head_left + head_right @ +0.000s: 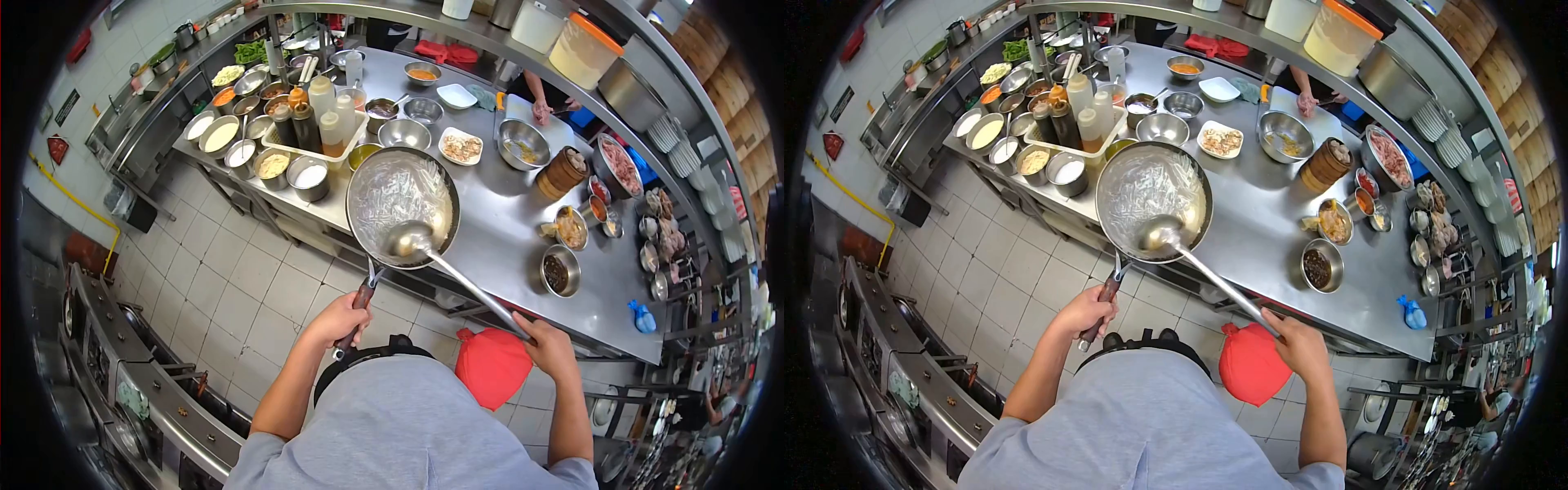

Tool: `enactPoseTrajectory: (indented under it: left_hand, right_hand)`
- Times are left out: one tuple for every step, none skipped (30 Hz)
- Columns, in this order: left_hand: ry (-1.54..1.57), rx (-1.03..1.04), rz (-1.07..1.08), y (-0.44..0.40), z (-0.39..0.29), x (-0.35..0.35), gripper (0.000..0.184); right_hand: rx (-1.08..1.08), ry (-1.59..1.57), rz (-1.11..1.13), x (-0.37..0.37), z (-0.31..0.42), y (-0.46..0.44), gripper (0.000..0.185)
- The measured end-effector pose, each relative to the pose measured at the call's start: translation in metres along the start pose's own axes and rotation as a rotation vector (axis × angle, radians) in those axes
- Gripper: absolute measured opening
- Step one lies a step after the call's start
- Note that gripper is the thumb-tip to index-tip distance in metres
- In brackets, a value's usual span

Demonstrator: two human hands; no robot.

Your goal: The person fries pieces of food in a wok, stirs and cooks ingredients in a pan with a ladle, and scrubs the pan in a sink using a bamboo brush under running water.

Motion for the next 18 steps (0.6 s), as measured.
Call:
enactPoseTrajectory:
  left_hand:
    - [-0.002,0.001,0.007,-0.001,0.001,-0.001,0.009]
    - [-0.021,0.002,-0.002,0.000,0.004,-0.003,0.011]
    - [-0.037,0.003,-0.010,-0.001,0.005,-0.004,0.012]
    - [-0.034,0.004,-0.004,-0.001,0.005,-0.002,0.012]
    - [-0.069,0.002,-0.018,0.000,0.005,-0.002,0.014]
    - [-0.108,0.000,-0.032,0.001,0.005,-0.001,0.015]
    - [-0.110,-0.002,-0.029,0.000,0.006,0.000,0.015]
    - [-0.136,0.021,-0.050,-0.003,0.008,0.001,0.013]
    - [-0.160,0.045,-0.072,-0.006,0.008,0.003,0.012]
    - [-0.161,0.043,-0.068,-0.008,0.008,0.005,0.012]
    - [-0.184,0.036,-0.077,-0.010,0.009,0.007,0.012]
    - [-0.205,0.027,-0.088,-0.011,0.011,0.008,0.012]
    - [-0.200,0.019,-0.092,-0.011,0.013,0.010,0.012]
    - [-0.231,0.018,-0.099,-0.012,0.014,0.012,0.013]
    - [-0.264,0.018,-0.106,-0.013,0.016,0.013,0.013]
    - [-0.289,0.014,-0.104,-0.013,0.019,0.014,0.014]
    - [-0.270,0.013,-0.097,-0.015,0.025,0.015,0.014]
    - [-0.253,0.014,-0.089,-0.016,0.028,0.016,0.015]
  right_hand:
    - [0.050,-0.009,-0.018,-0.002,-0.006,0.005,0.069]
    - [0.037,-0.032,-0.069,0.000,-0.011,0.006,0.067]
    - [0.044,-0.028,-0.070,0.007,-0.012,0.004,0.067]
    - [0.077,-0.134,-0.107,0.012,-0.013,0.002,0.066]
    - [0.110,-0.243,-0.142,0.015,-0.007,0.001,0.066]
    - [0.172,-0.297,-0.087,0.018,0.001,-0.001,0.068]
    - [0.189,-0.323,-0.057,0.024,0.008,-0.001,0.069]
    - [0.208,-0.351,-0.029,0.028,0.010,0.001,0.069]
    - [0.186,-0.481,0.009,0.043,0.002,0.006,0.068]
    - [0.267,-0.646,0.125,0.047,0.010,0.011,0.068]
    - [0.346,-0.809,0.246,0.048,0.021,0.017,0.068]
    - [0.343,-0.898,0.363,0.051,0.028,0.022,0.068]
    - [0.363,-1.053,0.445,0.053,0.035,0.027,0.067]
    - [0.381,-1.210,0.529,0.053,0.044,0.032,0.065]
    - [0.427,-1.338,0.556,0.048,0.058,0.034,0.063]
    - [0.424,-1.342,0.566,0.045,0.065,0.032,0.063]
    - [0.415,-1.492,0.598,0.043,0.073,0.031,0.062]
    - [0.404,-1.642,0.626,0.043,0.079,0.029,0.060]
Point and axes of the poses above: each hand's wrist, its own y-axis away from the middle knuckle, its own x-axis out of the palm, z = x × y, the point moved 6 cm from there along -y, towards the middle knuckle, and after that the axes turned 8 degrees about -y, right-handed, at the moved point
